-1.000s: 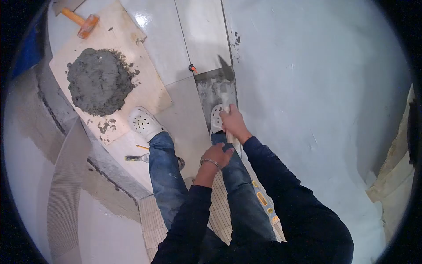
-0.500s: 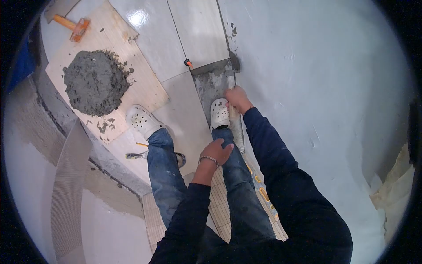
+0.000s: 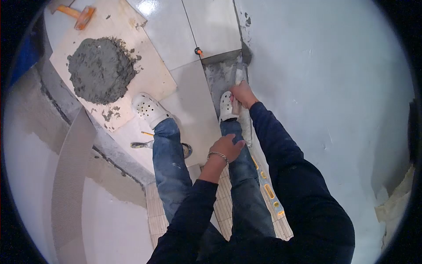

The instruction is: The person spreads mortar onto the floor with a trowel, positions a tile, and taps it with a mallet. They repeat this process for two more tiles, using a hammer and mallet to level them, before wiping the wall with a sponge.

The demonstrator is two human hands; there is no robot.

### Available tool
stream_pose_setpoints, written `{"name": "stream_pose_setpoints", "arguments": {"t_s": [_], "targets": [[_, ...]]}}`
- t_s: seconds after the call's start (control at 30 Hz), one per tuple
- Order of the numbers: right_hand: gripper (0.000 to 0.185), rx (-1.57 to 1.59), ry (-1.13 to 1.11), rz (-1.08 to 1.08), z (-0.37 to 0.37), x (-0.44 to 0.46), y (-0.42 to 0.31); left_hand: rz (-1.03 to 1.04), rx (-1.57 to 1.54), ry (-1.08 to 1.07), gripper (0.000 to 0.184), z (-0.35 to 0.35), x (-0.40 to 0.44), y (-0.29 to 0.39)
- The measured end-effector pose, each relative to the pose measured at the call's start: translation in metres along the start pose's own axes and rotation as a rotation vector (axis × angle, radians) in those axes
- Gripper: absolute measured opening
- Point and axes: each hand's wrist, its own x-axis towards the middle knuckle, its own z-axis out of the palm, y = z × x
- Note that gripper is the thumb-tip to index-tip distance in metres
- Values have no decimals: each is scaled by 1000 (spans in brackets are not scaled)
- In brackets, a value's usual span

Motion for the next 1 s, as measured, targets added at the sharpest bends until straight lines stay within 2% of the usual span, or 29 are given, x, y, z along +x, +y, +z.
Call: {"name": "stream_pose_setpoints", "arguments": {"t_s": [0.13,0.2,0.23,0.27,0.33,0.4,0.43,0.47,0.53,0.6,0.63,0.9,1.0], "targets": [[25,61,-9,6,4,18,15,-40,-2,-52,70,-9,-9,12],[24,-65,-119,-124,2,26,26,-28,-1,-48,70,-7,-9,11],[24,-65,-119,-121,3,30,29,-15,-1,-41,70,-6,-9,10],[13,-172,-143,-185,5,33,32,-16,-1,-43,70,-5,-10,10],[10,-276,-169,-249,13,25,21,-34,1,-49,70,-9,-13,13],[13,125,51,116,22,-3,-14,-33,-1,-41,69,-6,-11,8],[13,126,51,115,20,19,7,-25,-4,-30,68,-5,-9,7],[11,-31,-69,-164,16,57,52,-28,-4,-35,68,-5,-11,7],[24,-186,-196,-444,19,59,54,-32,-31,-49,66,-9,-11,9],[27,213,-54,25,24,1,-13,-31,7,-28,64,1,-3,1],[27,239,-27,76,25,-8,-23,-26,46,-10,63,7,1,-1],[27,127,-10,-50,12,-18,-18,-34,76,-27,63,15,13,13],[31,-25,65,-72,4,-14,-9,-53,76,-3,64,6,13,14]]}}
